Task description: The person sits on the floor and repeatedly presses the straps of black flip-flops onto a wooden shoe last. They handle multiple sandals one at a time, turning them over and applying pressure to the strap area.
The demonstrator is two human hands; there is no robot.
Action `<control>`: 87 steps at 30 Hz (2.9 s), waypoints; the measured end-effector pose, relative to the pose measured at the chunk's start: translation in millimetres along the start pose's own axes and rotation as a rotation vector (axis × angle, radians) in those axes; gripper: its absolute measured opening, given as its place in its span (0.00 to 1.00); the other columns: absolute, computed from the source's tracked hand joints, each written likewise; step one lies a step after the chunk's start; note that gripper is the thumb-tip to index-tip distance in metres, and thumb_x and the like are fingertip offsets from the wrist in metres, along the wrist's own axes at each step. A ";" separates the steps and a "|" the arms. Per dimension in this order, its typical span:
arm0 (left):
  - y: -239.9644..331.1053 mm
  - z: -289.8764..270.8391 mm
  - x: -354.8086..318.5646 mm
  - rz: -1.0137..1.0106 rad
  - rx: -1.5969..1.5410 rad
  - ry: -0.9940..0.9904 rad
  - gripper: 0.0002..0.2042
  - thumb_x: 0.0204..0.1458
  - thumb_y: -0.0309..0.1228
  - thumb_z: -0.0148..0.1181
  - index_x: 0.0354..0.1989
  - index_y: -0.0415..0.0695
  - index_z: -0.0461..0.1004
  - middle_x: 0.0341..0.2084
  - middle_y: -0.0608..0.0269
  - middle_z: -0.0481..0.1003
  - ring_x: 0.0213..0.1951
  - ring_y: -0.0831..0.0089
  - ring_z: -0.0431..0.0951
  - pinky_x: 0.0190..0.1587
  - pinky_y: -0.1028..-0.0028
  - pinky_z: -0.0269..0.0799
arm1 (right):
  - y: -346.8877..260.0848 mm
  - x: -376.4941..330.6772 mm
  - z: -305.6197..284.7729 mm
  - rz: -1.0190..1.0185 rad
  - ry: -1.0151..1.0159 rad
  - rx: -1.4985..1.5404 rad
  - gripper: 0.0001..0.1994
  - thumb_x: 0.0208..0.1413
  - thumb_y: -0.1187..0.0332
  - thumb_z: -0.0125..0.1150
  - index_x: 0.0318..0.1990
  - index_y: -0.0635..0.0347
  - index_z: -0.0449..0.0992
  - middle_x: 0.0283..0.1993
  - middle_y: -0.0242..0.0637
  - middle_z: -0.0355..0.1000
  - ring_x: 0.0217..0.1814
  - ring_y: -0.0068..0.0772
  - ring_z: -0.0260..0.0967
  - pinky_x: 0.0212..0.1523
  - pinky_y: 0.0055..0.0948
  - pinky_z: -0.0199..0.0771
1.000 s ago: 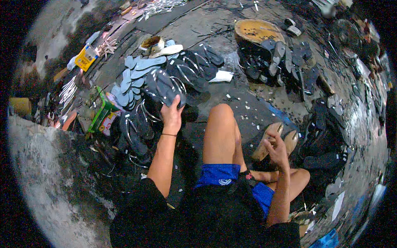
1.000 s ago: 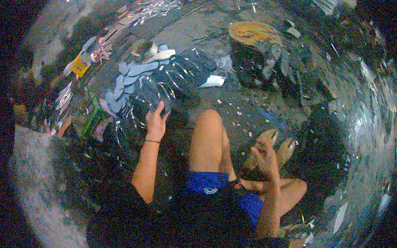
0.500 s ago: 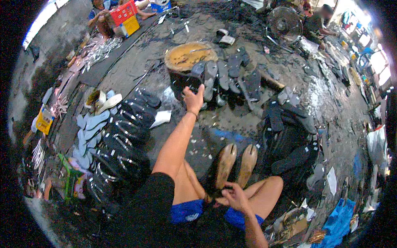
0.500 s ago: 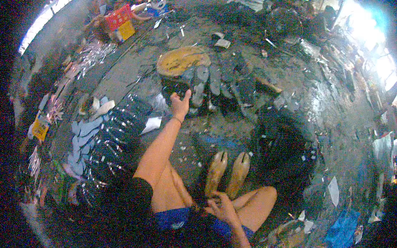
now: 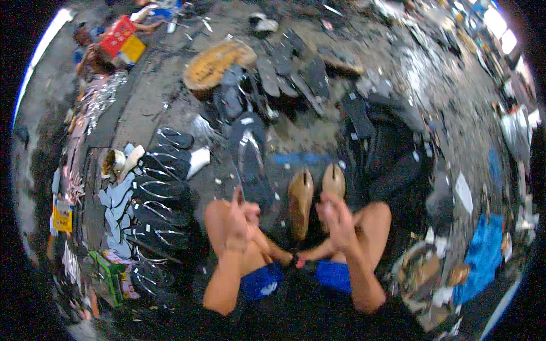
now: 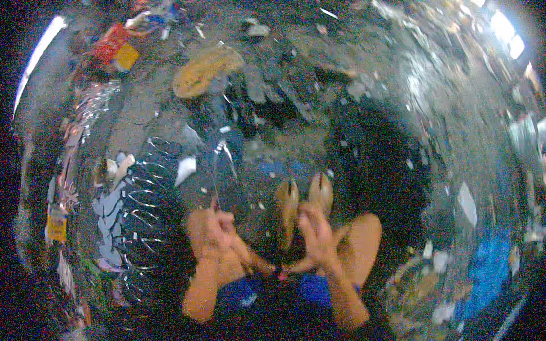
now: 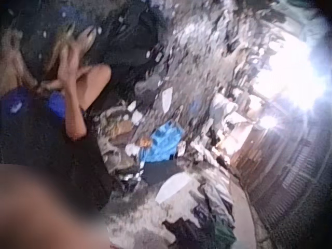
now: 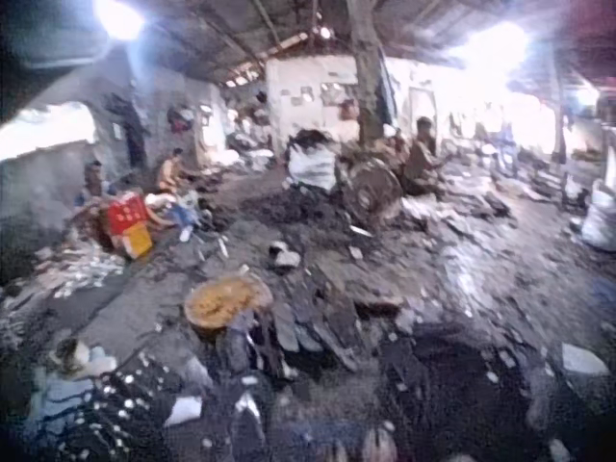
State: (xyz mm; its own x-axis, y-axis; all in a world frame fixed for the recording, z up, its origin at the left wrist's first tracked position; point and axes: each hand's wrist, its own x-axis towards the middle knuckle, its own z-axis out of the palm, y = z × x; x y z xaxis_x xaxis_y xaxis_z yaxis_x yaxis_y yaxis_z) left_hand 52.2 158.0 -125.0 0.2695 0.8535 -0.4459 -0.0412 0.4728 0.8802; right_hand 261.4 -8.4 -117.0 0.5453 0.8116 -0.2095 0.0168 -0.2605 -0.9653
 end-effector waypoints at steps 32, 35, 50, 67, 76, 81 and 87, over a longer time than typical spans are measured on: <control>72.1 -24.9 -200.4 0.393 0.469 0.027 0.12 0.51 0.26 0.67 0.44 0.37 0.77 0.39 0.61 0.81 0.38 0.72 0.81 0.44 0.70 0.77 | -19.1 -58.4 47.6 -0.268 -0.154 0.035 0.42 0.49 0.51 0.73 0.65 0.69 0.61 0.64 0.48 0.61 0.67 0.56 0.59 0.65 0.50 0.63; 63.3 -25.4 -183.7 0.022 0.330 -0.045 0.13 0.53 0.31 0.63 0.45 0.38 0.78 0.40 0.57 0.81 0.35 0.71 0.81 0.43 0.69 0.78 | 50.4 -26.9 84.9 0.010 0.192 -0.664 0.49 0.46 0.48 0.73 0.68 0.68 0.54 0.66 0.66 0.55 0.67 0.63 0.57 0.66 0.47 0.62; -34.3 -43.9 -110.1 -0.052 -0.384 -0.199 0.32 0.62 0.53 0.46 0.63 0.37 0.63 0.56 0.52 0.72 0.55 0.60 0.73 0.60 0.60 0.69 | -91.6 -177.1 -28.3 0.469 -0.444 0.342 0.33 0.59 0.50 0.58 0.60 0.71 0.66 0.52 0.54 0.74 0.46 0.50 0.77 0.45 0.44 0.79; -54.8 -37.7 -125.8 -0.157 -0.619 -0.291 0.39 0.61 0.63 0.42 0.63 0.36 0.62 0.53 0.50 0.73 0.56 0.60 0.74 0.59 0.61 0.70 | -83.1 -158.1 99.0 -0.493 -0.022 -0.530 0.34 0.49 0.66 0.69 0.62 0.72 0.64 0.58 0.59 0.69 0.57 0.56 0.73 0.55 0.42 0.76; -21.4 -14.4 -112.3 0.163 0.008 -0.272 0.38 0.56 0.46 0.65 0.65 0.33 0.56 0.52 0.53 0.73 0.55 0.71 0.73 0.59 0.71 0.70 | -95.3 -140.5 61.9 -0.515 -0.108 -0.582 0.49 0.43 0.58 0.75 0.68 0.72 0.52 0.67 0.57 0.61 0.61 0.59 0.67 0.61 0.44 0.70; -12.0 -9.8 -107.5 0.142 -0.127 -0.253 0.39 0.54 0.46 0.68 0.65 0.33 0.56 0.49 0.52 0.75 0.53 0.68 0.76 0.59 0.69 0.70 | -78.8 -147.7 53.7 -0.299 -0.239 -0.616 0.53 0.35 0.58 0.80 0.68 0.70 0.54 0.62 0.58 0.65 0.60 0.57 0.68 0.59 0.42 0.72; -1.1 -33.3 -153.8 -0.341 -0.339 -0.465 0.52 0.45 0.54 0.73 0.68 0.33 0.49 0.59 0.51 0.67 0.57 0.63 0.71 0.61 0.64 0.67 | -53.6 -172.3 39.5 -0.208 -0.400 0.129 0.36 0.56 0.57 0.66 0.66 0.69 0.59 0.63 0.45 0.68 0.61 0.42 0.69 0.62 0.37 0.67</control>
State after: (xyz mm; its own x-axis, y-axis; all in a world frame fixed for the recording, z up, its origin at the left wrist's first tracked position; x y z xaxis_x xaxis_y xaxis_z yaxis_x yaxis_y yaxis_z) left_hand -21.2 33.5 -62.8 0.7047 0.4966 -0.5067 -0.1602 0.8071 0.5683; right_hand 133.4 -113.6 -35.3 0.1752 0.9841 -0.0283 -0.0264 -0.0240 -0.9994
